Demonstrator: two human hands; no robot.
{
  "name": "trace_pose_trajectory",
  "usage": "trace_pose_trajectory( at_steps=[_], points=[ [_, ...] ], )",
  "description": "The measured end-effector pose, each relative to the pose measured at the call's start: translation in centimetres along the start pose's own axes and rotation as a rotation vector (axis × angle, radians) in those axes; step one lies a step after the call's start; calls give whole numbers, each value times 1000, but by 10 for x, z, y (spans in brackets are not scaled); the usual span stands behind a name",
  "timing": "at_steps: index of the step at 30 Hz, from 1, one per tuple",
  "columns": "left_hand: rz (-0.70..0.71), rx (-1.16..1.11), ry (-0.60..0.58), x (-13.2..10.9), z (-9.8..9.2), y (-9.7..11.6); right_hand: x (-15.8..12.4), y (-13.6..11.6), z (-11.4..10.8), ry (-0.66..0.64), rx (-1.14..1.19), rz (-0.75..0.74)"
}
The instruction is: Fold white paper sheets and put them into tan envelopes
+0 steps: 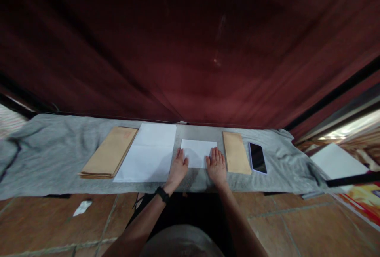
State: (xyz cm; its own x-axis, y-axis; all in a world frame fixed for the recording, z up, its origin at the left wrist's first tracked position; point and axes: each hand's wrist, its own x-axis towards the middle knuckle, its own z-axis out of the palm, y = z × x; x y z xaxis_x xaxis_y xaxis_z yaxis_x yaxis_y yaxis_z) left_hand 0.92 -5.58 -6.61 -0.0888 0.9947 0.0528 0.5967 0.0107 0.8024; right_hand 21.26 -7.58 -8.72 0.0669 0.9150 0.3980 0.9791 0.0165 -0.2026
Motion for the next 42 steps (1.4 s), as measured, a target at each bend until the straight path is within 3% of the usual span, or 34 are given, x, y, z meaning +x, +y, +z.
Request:
trace_pose_trajectory(
  at_steps=[11,17,24,26,29,33,35,37,40,42],
  points=[
    [-238,-353,70,12,-16,0,0,0,-5,31,-24,-26],
    [-267,-560,-11,-3,-22,25,-3,-5,-17,0,114,-44],
    [-211,-698,-32,-12,-36,68,-15,-48,-45,-152,363,-246],
    [-177,-727,-54,-13,-40,79,-10,-58,-50,-143,496,-155],
    [-146,-820,-65,-15,-45,88,4,-65,-58,-104,845,119],
    [-316,-914,33,-17,-44,81,23,-69,-76,-26,1429,497],
    [-403,-916,26,-20,-40,74,27,-71,-82,5,1676,579],
    [-449,-956,-54,-22,-34,67,26,-74,-84,16,1824,598],
    [-470,-1062,-167,-25,-23,59,17,-76,-76,11,1901,662],
    [-420,-1042,-154,-24,-17,53,10,-74,-67,5,1910,721]
  ],
)
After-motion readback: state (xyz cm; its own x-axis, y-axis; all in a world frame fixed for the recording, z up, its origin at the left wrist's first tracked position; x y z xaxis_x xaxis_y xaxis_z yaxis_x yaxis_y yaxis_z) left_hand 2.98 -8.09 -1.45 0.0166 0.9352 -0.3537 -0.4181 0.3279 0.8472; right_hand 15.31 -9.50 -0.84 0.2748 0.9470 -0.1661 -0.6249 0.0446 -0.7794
